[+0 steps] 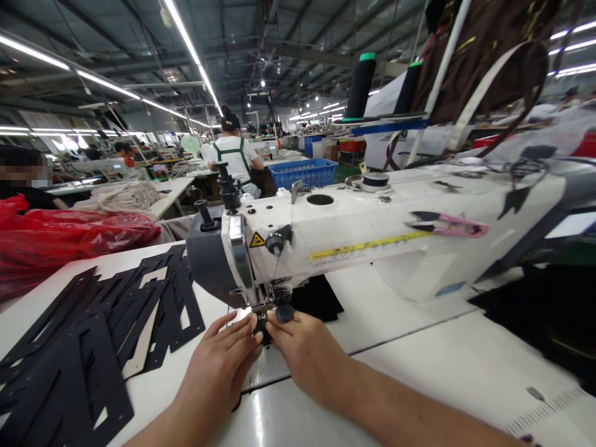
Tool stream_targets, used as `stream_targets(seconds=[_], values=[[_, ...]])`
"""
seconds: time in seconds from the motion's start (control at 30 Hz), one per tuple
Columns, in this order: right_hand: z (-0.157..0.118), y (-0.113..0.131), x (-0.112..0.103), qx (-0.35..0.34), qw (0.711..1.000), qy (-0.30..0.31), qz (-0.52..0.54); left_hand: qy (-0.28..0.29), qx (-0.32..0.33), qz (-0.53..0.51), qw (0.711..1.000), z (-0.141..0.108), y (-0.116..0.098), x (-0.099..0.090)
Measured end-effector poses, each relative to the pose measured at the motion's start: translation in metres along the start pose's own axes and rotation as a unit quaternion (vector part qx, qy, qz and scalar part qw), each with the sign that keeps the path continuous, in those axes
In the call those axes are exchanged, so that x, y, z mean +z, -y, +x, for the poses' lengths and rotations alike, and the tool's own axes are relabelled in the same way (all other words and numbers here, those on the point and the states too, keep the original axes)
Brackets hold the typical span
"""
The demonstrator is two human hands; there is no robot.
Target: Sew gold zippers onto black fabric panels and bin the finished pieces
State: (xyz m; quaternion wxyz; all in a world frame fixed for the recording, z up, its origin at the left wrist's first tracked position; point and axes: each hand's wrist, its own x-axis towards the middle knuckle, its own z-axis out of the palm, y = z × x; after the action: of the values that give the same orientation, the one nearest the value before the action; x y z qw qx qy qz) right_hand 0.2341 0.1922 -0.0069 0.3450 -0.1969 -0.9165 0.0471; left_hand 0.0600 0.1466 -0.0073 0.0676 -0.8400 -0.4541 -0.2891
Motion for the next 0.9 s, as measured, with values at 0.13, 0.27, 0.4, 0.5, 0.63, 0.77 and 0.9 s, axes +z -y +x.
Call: stream_targets(seconds=[0.13,0.27,0.4,0.5,0.63,0.77,0.9], values=[[-0.0016,-0.0019,0.0038,0.002,1.000,-0.020,-0.009,-0.007,0.017,0.007,1.000,0.0024,0.0057,0.0023],[-0.0011,-0.0030,0.0042,0.002,1.000,-0.023,-0.015,-0.017,0.017,0.001,1.000,0.0036,0.0083,0.0042],[0.0034,-0.0051,0.0025,0.014,1.000,-0.007,-0.010,-0.003,0.003,0.001,1.000,0.0046,0.0098,0.0056],[0.0041,-0.0076,0.0038,0.023,1.000,-0.004,-0.011,0.000,-0.007,0.004,1.000,0.0059,0.0109,0.0055],[0.0017,-0.0095,0.0059,0.020,1.000,-0.004,-0.016,-0.002,-0.012,0.005,1.000,0.0074,0.0112,0.0045],[0.0027,-0.0075,0.0053,0.015,0.999,-0.016,-0.029,-0.008,-0.009,0.004,1.000,0.0077,0.0112,0.0043],[0.0058,-0.0061,0.0042,0.012,0.999,-0.034,-0.030,-0.006,-0.010,0.003,1.000,0.0076,0.0114,0.0048]])
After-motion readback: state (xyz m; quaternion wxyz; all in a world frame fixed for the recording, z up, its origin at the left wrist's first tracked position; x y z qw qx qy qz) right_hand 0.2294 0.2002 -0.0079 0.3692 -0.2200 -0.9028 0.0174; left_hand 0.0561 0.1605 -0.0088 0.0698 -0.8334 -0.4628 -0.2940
